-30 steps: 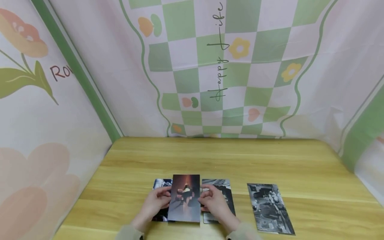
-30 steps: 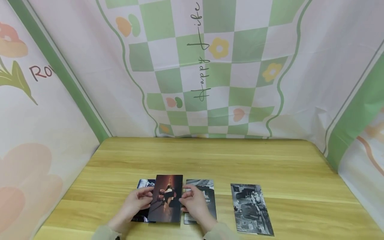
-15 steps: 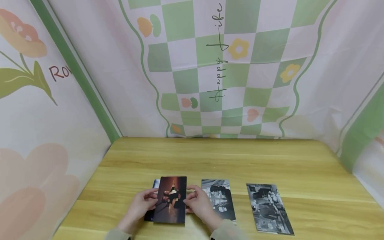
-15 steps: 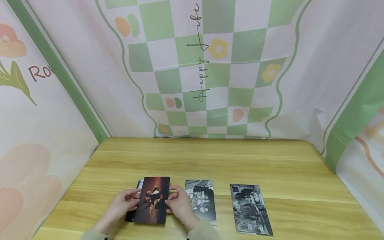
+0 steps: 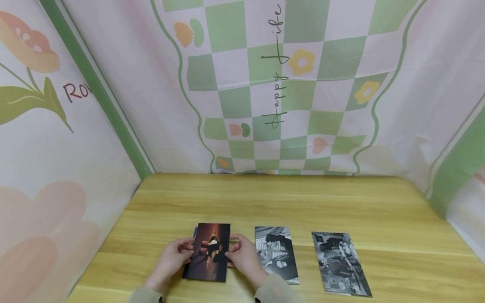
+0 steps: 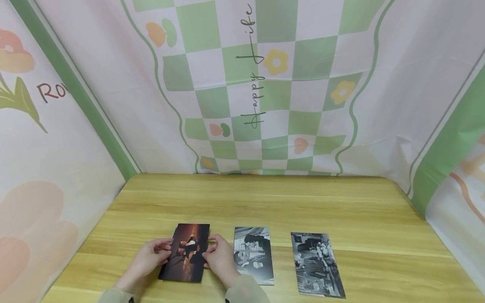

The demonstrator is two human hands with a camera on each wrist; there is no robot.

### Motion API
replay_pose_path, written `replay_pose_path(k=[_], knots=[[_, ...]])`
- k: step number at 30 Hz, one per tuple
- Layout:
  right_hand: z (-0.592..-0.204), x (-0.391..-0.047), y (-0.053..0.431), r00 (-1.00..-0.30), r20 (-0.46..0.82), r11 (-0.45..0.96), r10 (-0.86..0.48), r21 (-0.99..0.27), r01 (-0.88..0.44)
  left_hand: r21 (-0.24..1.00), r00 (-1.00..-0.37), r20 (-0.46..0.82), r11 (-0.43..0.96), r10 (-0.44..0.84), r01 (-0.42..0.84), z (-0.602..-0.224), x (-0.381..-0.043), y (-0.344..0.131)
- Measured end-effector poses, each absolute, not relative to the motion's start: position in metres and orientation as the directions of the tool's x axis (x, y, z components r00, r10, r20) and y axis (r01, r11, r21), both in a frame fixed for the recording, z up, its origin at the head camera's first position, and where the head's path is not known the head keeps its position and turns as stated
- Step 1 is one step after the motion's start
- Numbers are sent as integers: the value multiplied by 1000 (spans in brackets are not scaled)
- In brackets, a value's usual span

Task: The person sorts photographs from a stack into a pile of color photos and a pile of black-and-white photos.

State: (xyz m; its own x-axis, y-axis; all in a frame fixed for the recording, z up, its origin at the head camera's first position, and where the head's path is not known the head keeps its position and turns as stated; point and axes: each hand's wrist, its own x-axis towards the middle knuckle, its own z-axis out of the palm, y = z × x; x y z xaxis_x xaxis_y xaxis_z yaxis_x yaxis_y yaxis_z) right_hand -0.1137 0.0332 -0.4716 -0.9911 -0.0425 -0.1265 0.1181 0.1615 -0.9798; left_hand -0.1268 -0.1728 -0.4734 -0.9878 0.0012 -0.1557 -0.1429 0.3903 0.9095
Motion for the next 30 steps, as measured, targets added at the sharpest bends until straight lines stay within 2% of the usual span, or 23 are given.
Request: replay_pose_path(k=[7,15,23,30], knots=[[-473,-116,31,-993,-100,229,-64,-970,83,895,-984,-174,411,-36,-173,-474,-129,-173],[-470,-116,31,-994,-69,292,-84,-955,42,887,-988,-155,437,-25,-150,-474,-131,-175],[-471,-118,31,-991,-103,361,-88,-931,64,859,-993,-121,499,-20,-114,-471,-130,-173],[-468,-118,33,-987,-112,367,-111,-928,64,855,-994,-108,509,-13,-100,-472,-131,-173]])
